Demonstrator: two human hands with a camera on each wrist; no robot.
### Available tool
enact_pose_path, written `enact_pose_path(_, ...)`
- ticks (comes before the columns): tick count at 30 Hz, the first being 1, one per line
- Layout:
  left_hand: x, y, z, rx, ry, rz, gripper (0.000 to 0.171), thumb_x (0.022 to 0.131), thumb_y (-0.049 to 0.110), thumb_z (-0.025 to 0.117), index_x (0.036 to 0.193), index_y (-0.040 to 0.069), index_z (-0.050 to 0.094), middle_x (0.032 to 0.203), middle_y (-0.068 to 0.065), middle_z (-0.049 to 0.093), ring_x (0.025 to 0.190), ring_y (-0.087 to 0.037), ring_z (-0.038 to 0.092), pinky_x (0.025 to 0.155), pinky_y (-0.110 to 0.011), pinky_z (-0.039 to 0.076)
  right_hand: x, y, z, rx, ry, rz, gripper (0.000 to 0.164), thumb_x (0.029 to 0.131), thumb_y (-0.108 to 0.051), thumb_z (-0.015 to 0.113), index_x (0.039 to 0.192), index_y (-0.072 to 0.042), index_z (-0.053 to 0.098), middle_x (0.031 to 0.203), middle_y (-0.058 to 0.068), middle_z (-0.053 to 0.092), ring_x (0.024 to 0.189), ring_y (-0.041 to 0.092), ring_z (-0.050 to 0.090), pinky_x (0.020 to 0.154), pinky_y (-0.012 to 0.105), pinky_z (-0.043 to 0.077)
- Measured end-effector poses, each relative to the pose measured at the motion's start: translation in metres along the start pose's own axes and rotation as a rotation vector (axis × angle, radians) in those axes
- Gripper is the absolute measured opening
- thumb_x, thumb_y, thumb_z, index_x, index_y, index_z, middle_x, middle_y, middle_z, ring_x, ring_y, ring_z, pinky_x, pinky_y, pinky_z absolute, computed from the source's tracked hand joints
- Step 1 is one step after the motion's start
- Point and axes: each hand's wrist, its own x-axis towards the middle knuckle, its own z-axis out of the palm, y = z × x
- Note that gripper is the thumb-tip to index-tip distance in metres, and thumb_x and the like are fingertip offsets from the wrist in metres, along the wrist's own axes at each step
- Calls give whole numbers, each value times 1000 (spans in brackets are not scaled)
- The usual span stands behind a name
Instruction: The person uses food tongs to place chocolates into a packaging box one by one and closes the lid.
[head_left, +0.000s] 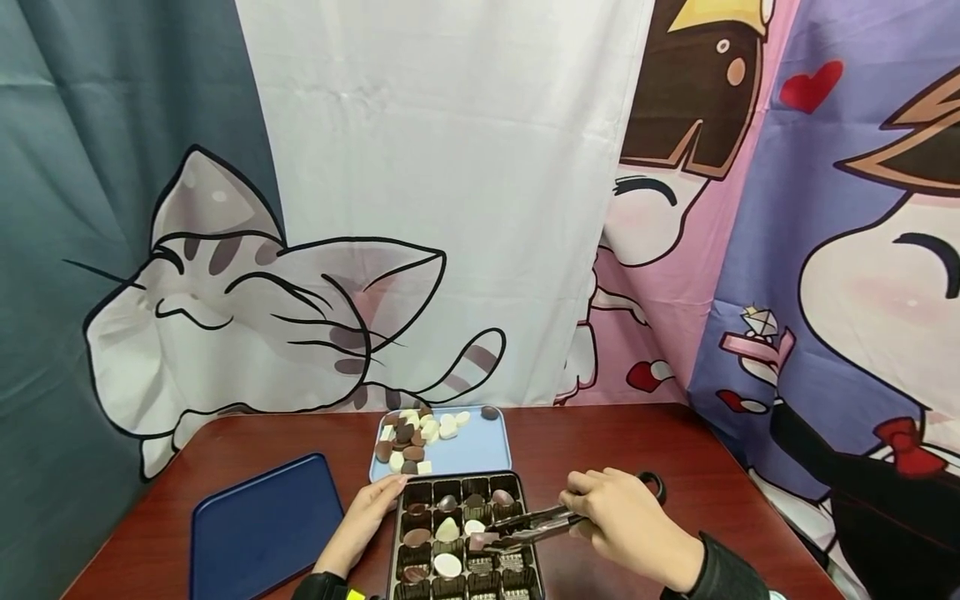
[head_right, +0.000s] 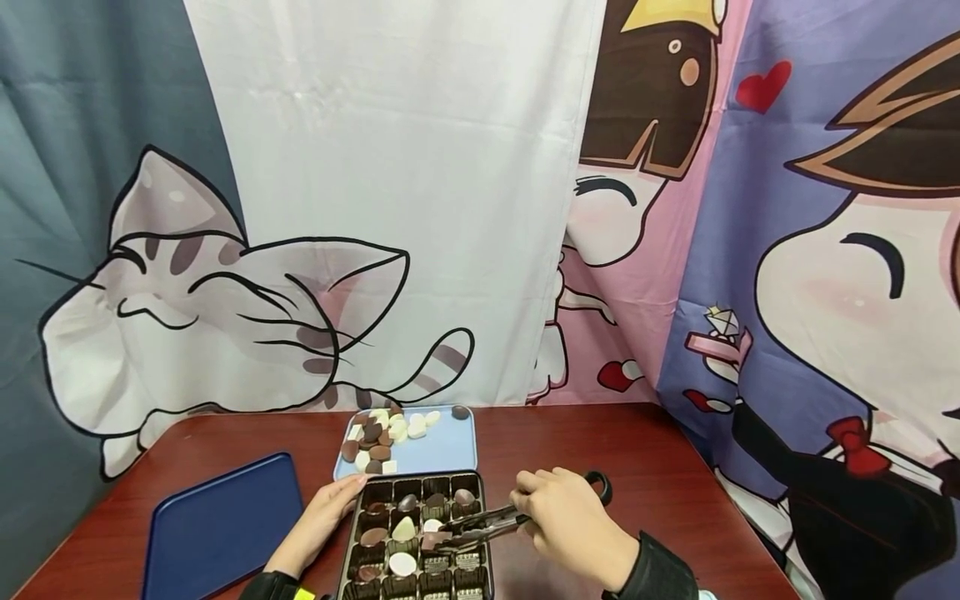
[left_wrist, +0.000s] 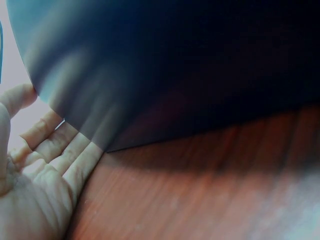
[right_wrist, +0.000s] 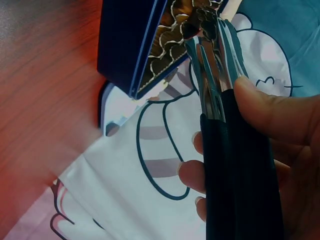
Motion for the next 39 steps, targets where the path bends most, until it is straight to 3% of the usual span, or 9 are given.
enact_pose_path(7,0,0,2,-4,-4,4,57,118,34,52,147,-14,61,152,-35,57,145,-50,52,114,-60,53,-1,1,0,37,-21,12,32,70,-17,99,89,-22,72,82,-14,44,70,4,47,58,17,30)
enact_pose_path(12,10,-27,-5,-23,8,-35,53,118,43,53,147,1,69,145,-9,68,133,-10,62,108,-35,57,6,0,-3,48,-30,49,31,74,-18,99,90,-22,71,83,-14,44,69,4,44,59,18,29)
enact_pose_path(15,9,-21,-2,-32,19,-60,51,119,38,53,146,-1,68,147,-11,67,134,-11,62,111,-34,56,13,0,-3,68,-48,102,27,79,-18,97,96,-20,76,86,-12,49,69,4,43,60,20,31)
enact_pose_path(17,3,-6,4,-23,32,-61,53,119,33,52,147,-10,64,151,-24,62,143,-32,59,116,-48,54,18,1,-1,69,-43,126,27,81,-18,97,101,-17,79,89,-10,54,70,6,47,61,21,36)
enact_pose_path(18,2,-4,5,-26,38,-76,53,118,33,53,147,-10,64,152,-26,61,143,-32,59,116,-48,54,21,2,1,67,-41,135,26,82,-19,96,102,-17,79,90,-9,55,70,7,48,61,23,38)
enact_pose_path(21,4,-7,3,-4,29,-80,56,118,39,53,147,-7,65,153,-23,61,138,-18,62,112,-38,56,30,6,9,46,-16,156,26,83,-19,96,103,-14,80,90,-8,56,72,12,53,62,24,40)
enact_pose_path(27,-4,15,7,-4,32,-58,60,117,35,53,147,-17,59,154,-38,53,148,-56,45,117,-62,50,58,20,34,-20,14,170,25,81,-15,96,93,-14,74,84,-6,50,73,18,56,62,26,39)
enact_pose_path(32,-3,10,2,6,1,-25,61,117,38,55,147,-15,60,151,-35,58,144,-49,53,113,-58,54,88,32,60,-111,18,141,25,76,-12,96,91,-14,76,85,-3,55,78,22,64,66,32,51)
enact_pose_path(39,-2,6,2,16,-17,-28,63,118,41,52,147,-14,61,151,-35,57,142,-46,55,112,-58,55,114,33,89,-143,-112,130,22,77,-13,94,97,-13,85,97,0,70,82,22,69,64,30,50)
